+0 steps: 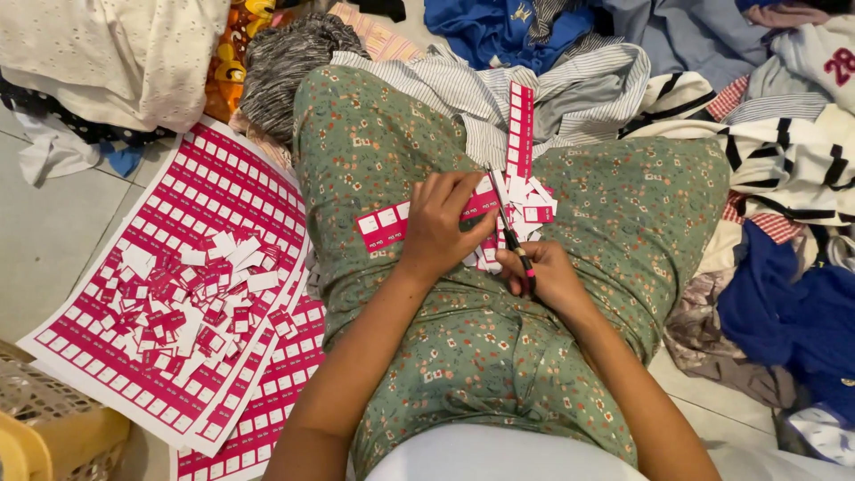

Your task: Cutting individual clothing labels from a printed sheet using scissors

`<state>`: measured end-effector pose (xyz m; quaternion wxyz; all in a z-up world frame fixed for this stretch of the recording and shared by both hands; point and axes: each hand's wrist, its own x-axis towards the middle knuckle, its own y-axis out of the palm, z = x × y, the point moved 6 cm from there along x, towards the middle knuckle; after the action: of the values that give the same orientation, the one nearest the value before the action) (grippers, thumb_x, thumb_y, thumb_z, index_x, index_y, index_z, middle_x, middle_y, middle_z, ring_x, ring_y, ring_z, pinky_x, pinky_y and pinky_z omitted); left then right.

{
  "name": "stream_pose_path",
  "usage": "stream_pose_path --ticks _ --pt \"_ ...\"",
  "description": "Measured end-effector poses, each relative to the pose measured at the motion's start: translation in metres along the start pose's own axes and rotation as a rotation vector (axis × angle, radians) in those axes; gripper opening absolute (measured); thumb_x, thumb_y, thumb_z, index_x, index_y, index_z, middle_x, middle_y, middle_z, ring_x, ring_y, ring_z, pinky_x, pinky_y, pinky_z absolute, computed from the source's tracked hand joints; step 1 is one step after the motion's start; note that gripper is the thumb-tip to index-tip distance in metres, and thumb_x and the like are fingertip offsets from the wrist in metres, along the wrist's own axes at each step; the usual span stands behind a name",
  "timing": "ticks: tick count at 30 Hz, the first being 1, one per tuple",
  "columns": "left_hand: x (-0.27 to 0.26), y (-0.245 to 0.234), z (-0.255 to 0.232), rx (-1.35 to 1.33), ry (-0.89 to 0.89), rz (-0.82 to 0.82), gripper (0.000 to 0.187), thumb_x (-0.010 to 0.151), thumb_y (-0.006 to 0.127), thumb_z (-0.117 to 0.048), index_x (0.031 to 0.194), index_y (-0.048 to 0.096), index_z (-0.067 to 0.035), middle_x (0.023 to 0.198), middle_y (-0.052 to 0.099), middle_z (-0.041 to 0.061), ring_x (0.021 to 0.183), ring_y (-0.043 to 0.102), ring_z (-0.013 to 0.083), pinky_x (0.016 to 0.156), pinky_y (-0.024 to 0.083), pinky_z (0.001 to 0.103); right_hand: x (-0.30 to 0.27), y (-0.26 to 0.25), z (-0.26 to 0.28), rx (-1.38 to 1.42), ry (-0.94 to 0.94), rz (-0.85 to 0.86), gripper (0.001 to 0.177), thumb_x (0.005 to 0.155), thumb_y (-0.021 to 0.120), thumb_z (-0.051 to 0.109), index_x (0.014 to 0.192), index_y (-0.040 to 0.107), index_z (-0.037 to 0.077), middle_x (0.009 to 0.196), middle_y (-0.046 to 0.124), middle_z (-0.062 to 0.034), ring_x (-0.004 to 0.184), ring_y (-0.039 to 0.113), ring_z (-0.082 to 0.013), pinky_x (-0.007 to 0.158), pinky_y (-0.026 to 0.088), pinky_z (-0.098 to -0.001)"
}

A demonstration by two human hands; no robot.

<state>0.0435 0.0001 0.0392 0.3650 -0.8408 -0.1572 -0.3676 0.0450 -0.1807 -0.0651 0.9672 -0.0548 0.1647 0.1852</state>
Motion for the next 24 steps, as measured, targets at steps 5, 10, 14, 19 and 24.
stream_pose_path --ticks 5,10,14,19,24 --pt "0.000 0.000 0.000 -0.006 -0.010 -0.001 0.042 0.078 0.077 -0.027 0.113 0.064 -0.007 0.097 0.059 0.008 0.087 0.059 0.0253 0.074 0.042 0.036 0.002 0.000 -0.001 -0.002 0.001 0.005 0.038 0.088 0.072 0.027 0.064 0.066 -0.002 0.038 0.052 -0.0130 0.027 0.047 -0.0129 0.030 0.034 -0.0197" --pt "0.001 -0.001 -0.001 -0.004 -0.006 -0.004 0.042 0.079 0.077 -0.026 0.113 0.065 -0.006 0.097 0.059 0.008 0.088 0.059 0.0255 0.074 0.042 0.036 -0.001 0.002 0.005 -0.009 0.007 0.011 0.038 0.087 0.072 0.026 0.064 0.065 -0.002 0.037 0.051 -0.0130 0.027 0.046 -0.0127 0.029 0.033 -0.0196" --pt "0.001 -0.002 -0.002 -0.003 0.006 0.012 0.042 0.078 0.077 -0.026 0.114 0.064 -0.007 0.097 0.059 0.008 0.088 0.059 0.0252 0.075 0.042 0.036 0.000 0.002 0.002 -0.024 0.038 0.005 0.038 0.084 0.075 0.024 0.061 0.063 -0.003 0.035 0.049 -0.0127 0.025 0.045 -0.0135 0.028 0.032 -0.0196" --pt "0.001 -0.002 -0.003 -0.008 0.004 0.018 0.043 0.078 0.077 -0.026 0.115 0.064 -0.007 0.098 0.059 0.008 0.089 0.059 0.0253 0.077 0.043 0.037 0.002 0.001 -0.001 -0.027 0.049 0.007 0.037 0.083 0.075 0.022 0.060 0.062 -0.002 0.035 0.049 -0.0126 0.025 0.044 -0.0137 0.028 0.032 -0.0199" --pt "-0.002 0.000 -0.001 -0.008 0.005 0.023 0.045 0.078 0.077 -0.029 0.116 0.065 -0.008 0.099 0.060 0.006 0.091 0.060 0.0234 0.082 0.043 0.037 -0.004 0.003 0.010 0.007 0.053 -0.031 0.036 0.084 0.075 0.022 0.062 0.063 -0.003 0.036 0.051 -0.0144 0.024 0.046 -0.0135 0.027 0.033 -0.0195"
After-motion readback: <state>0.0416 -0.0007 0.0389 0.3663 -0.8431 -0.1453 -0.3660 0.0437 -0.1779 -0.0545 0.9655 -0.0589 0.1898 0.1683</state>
